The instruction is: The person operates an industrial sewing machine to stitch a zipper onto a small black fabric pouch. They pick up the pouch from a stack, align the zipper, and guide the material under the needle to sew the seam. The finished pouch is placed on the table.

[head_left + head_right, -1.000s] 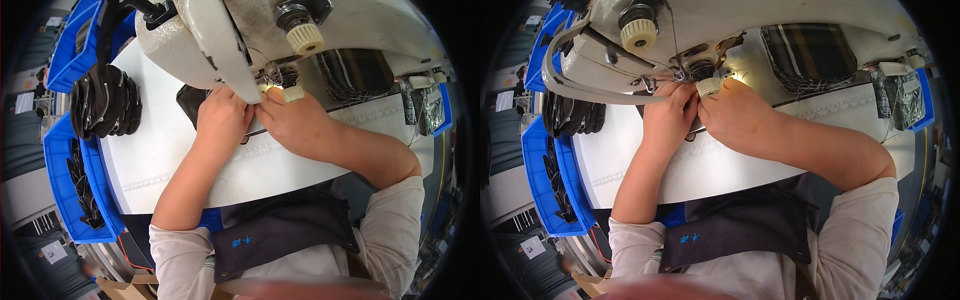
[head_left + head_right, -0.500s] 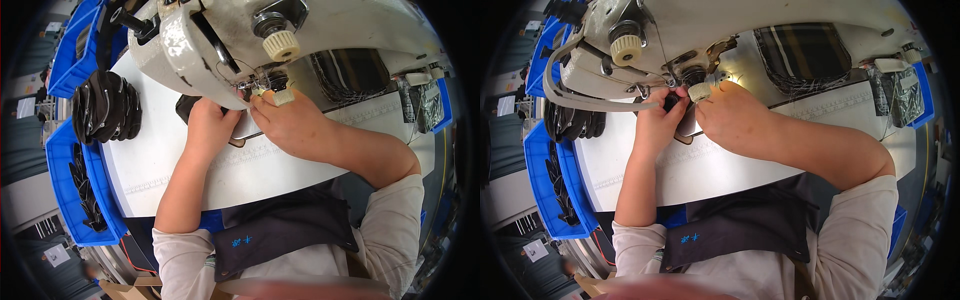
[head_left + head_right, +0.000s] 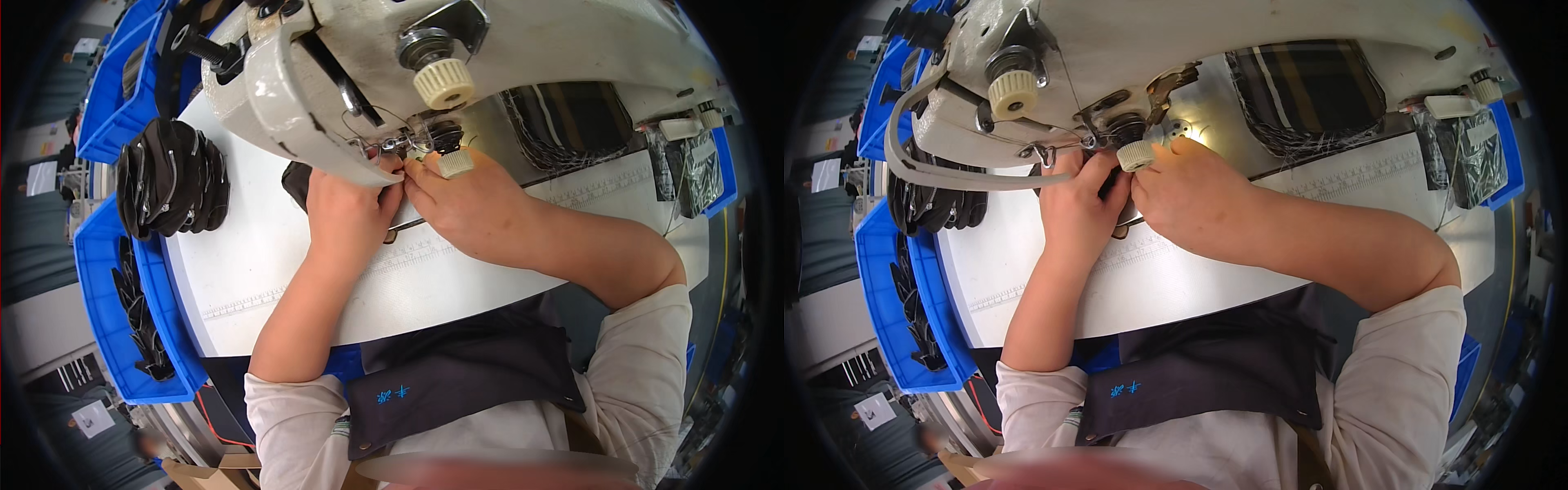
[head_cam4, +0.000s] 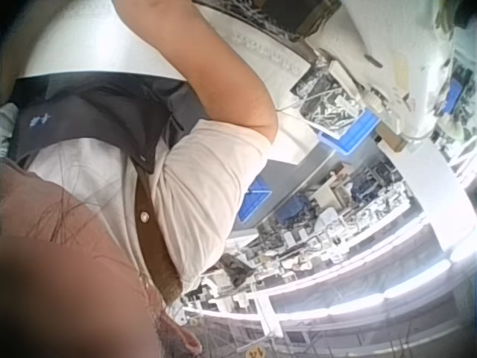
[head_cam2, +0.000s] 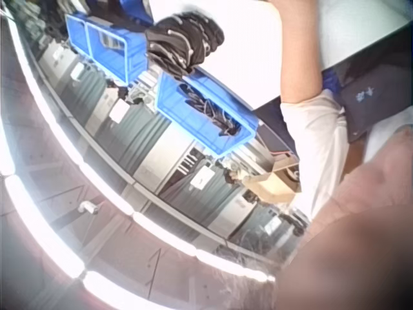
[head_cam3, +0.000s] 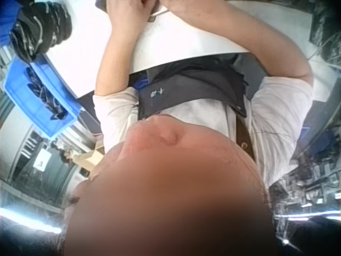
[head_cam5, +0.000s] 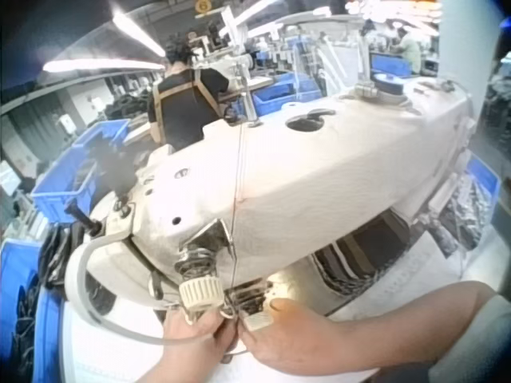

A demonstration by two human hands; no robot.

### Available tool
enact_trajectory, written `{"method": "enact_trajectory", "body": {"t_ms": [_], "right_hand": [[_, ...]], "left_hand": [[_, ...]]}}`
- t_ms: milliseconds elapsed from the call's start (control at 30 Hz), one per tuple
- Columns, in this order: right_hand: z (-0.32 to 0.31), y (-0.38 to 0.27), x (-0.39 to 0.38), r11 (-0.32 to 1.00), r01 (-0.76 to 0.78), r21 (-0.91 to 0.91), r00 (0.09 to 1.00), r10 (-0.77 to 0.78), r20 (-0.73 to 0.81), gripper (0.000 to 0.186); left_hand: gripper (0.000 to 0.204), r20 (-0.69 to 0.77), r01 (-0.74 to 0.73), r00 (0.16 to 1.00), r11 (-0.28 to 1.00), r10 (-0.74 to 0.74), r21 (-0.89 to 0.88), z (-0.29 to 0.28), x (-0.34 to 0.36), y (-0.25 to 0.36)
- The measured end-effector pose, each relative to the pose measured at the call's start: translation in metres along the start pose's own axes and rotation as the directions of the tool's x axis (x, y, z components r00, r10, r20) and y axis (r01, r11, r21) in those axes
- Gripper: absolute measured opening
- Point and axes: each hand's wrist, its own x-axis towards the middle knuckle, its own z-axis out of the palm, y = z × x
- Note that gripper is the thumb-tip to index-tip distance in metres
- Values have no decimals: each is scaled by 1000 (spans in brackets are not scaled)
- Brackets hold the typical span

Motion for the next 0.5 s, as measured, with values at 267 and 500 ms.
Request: {"method": "enact_trajectory", "body": {"t_ms": [267, 500], "right_hand": [[-4, 0, 1, 999, 21, -36, 999, -20, 34, 11], [-5, -2, 1, 1000, 12, -19, 995, -10, 97, 15]], "left_hand": [[20, 9, 17, 1000, 990, -18, 141, 4, -1, 3], [25, 36, 52, 998, 987, -58, 154, 7, 4, 6]]}}
